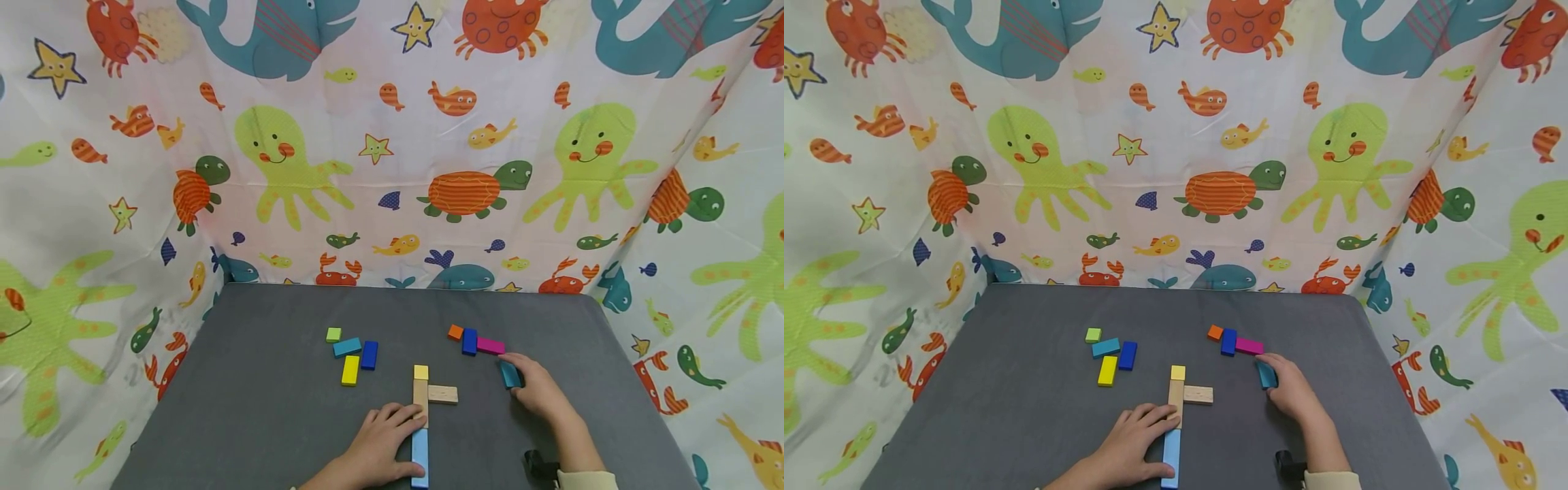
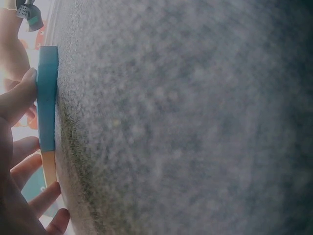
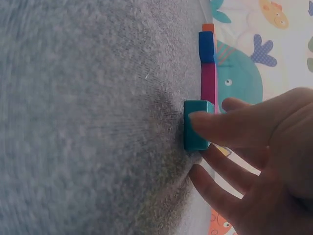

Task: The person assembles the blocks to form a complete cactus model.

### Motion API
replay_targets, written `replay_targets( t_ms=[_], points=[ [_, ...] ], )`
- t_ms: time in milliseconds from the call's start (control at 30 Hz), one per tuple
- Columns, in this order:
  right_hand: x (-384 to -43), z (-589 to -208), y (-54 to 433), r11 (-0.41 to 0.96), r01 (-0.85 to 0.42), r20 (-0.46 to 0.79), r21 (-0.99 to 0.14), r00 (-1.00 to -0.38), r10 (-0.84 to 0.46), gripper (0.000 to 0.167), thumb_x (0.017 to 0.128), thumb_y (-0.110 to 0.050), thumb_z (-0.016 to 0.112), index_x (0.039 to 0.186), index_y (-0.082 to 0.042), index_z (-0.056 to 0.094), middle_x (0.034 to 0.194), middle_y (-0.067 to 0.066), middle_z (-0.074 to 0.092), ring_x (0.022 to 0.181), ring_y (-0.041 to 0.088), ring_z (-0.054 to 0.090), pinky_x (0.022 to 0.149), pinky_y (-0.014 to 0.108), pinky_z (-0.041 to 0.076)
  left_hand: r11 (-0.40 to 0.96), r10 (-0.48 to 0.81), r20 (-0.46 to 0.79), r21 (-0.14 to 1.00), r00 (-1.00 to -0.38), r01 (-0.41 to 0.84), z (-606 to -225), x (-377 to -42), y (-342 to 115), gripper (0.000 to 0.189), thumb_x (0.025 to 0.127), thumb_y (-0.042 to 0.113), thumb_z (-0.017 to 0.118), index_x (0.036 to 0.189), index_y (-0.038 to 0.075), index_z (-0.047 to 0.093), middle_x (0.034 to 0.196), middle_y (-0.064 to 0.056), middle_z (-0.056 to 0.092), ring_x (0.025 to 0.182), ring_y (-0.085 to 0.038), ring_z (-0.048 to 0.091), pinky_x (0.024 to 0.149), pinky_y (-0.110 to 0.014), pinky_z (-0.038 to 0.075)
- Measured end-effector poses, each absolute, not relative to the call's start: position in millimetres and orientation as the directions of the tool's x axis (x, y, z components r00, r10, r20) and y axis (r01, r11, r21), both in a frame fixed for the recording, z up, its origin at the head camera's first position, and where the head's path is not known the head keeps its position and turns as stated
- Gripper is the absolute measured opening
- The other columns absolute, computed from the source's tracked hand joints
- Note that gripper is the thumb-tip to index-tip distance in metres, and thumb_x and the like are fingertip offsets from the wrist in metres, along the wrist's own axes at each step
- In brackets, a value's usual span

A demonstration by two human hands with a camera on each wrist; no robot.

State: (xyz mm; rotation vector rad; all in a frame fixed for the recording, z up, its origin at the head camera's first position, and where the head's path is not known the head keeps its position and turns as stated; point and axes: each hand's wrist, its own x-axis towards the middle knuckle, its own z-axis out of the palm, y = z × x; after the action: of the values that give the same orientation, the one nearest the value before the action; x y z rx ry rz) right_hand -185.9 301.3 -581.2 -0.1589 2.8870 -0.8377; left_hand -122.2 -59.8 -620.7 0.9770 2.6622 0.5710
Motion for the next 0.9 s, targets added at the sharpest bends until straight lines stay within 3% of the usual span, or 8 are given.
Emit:
replay_targets(
  t_ms=[333, 567, 900],
  points=[
    [-187.3, -578.3, 300.2, 0.865, 0.02, -0.156, -0.501, -0.985, -0.068, 0.064, 0.084, -0.002, 0.077, 0.144, -0.001, 0.053, 0.146, 0.027, 0.048, 0.128, 0.048, 0.047, 0.103, 0.068, 0.039, 0.712, 0.653, -0.138, 0.445, -0.744, 0.542, -605.7, -118.9, -58.8, 0.081, 0.083, 0.079, 0.057, 0.153, 0.042, 0.04, 0.16, 0.019, 0.032, 0.136, -0.018, 0.039, 0.098, -0.049, 0.039],
    [-185.3, -576.5, 301.6, 0.86, -0.027, -0.087, -0.509, -0.993, -0.083, 0.067, 0.081, -0.016, 0.085, 0.139, 0.002, 0.057, 0.135, 0.027, 0.055, 0.124, 0.047, 0.052, 0.103, 0.065, 0.041, 0.725, 0.639, -0.167, 0.457, -0.75, 0.516, -597.0, -117.3, -57.6, 0.081, 0.082, 0.075, 0.062, 0.153, 0.041, 0.041, 0.16, 0.019, 0.033, 0.136, -0.017, 0.038, 0.1, -0.049, 0.038],
    [-183.5, -564.8, 283.7, 0.847, -0.064, -0.036, -0.528, -0.995, -0.098, 0.07, 0.081, -0.023, 0.086, 0.139, 0.001, 0.057, 0.133, 0.023, 0.056, 0.119, 0.042, 0.054, 0.1, 0.063, 0.045, 0.73, 0.636, -0.17, 0.449, -0.752, 0.516, -602.1, -119.4, -56.8, 0.081, 0.082, 0.077, 0.06, 0.153, 0.041, 0.04, 0.16, 0.02, 0.032, 0.137, -0.017, 0.038, 0.1, -0.049, 0.038]
  ],
)
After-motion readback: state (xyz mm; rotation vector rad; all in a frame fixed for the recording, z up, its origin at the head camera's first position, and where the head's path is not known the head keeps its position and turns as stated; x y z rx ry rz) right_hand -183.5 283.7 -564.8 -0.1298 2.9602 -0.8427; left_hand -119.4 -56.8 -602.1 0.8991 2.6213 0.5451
